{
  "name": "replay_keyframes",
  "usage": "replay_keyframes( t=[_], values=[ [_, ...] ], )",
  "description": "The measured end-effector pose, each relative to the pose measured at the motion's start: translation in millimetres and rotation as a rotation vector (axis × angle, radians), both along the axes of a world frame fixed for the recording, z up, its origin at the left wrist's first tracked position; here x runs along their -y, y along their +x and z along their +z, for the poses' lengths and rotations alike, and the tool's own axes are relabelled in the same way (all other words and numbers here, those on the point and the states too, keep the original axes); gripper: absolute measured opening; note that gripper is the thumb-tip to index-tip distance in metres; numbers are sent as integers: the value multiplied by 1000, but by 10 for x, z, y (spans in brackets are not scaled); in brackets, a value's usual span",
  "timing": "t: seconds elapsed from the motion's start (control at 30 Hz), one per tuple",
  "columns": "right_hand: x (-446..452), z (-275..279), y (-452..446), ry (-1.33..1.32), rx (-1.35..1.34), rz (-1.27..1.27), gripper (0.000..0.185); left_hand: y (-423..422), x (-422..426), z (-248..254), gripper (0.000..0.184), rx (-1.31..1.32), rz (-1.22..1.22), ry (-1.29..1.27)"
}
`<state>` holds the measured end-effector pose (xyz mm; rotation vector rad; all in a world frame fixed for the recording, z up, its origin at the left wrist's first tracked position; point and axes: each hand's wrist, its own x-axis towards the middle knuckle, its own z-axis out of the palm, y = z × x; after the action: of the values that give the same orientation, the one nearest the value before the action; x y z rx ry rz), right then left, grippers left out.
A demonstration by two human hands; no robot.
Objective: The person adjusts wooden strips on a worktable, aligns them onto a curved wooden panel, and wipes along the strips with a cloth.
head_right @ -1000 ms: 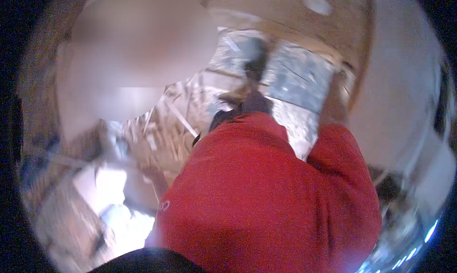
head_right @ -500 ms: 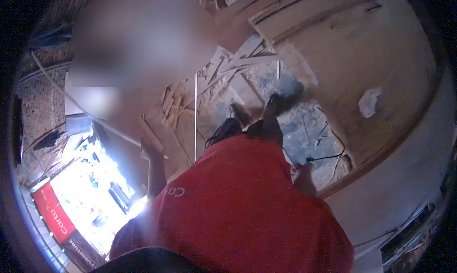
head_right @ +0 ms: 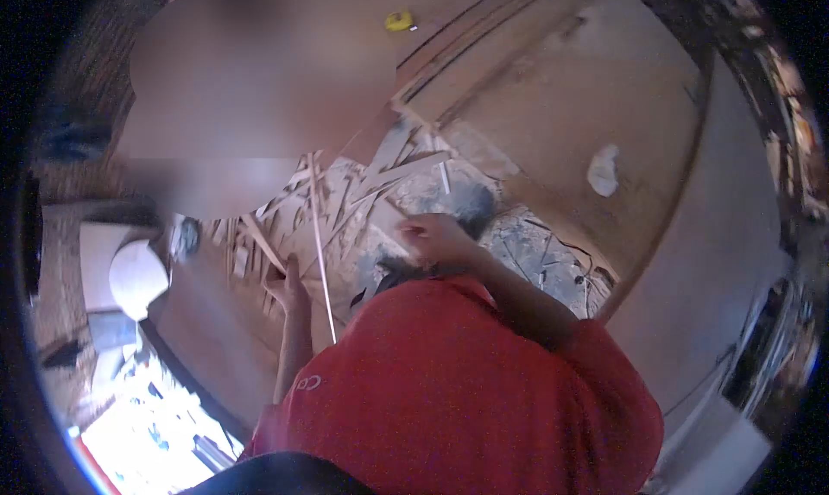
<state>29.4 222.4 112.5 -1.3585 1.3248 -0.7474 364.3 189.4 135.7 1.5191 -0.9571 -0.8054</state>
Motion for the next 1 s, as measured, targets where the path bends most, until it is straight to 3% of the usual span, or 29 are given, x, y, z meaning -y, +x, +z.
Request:
replay_keyframes(
  t=[0.07, 0.2, 0.33, 0.37, 0.5, 0.7, 0.8, 0.93, 1.0],
  values=[
    [164, 517, 257, -163, 84, -106, 33, -105, 126, -2, 24, 92, -237, 99],
    [305, 893, 446, -157, 72, -125, 35, -188, 279, 74, 26, 142, -504, 189],
    [140, 766, 443, -297, -279, -157, 28, -93, 302, 104, 32, 242, -598, 176],
    [78, 671, 433, -317, -407, -153, 26, -32, 278, 84, 38, 283, -602, 192],
    [-169, 470, 537, -237, -489, -182, 24, 315, 195, -2, 44, 354, -605, 259],
    [-224, 267, 720, -112, -614, -233, 23, 719, 218, 39, 41, 357, -544, 302],
    [155, 187, 642, -112, -578, -256, 22, 867, 341, -35, 37, 373, -507, 331],
    [1110, 148, 360, -278, -551, -486, 25, 822, 611, -63, 33, 255, -366, 344],
    [1814, -48, 119, -330, -649, -521, 36, 762, 768, -66, 33, 256, -323, 333]
  ],
)
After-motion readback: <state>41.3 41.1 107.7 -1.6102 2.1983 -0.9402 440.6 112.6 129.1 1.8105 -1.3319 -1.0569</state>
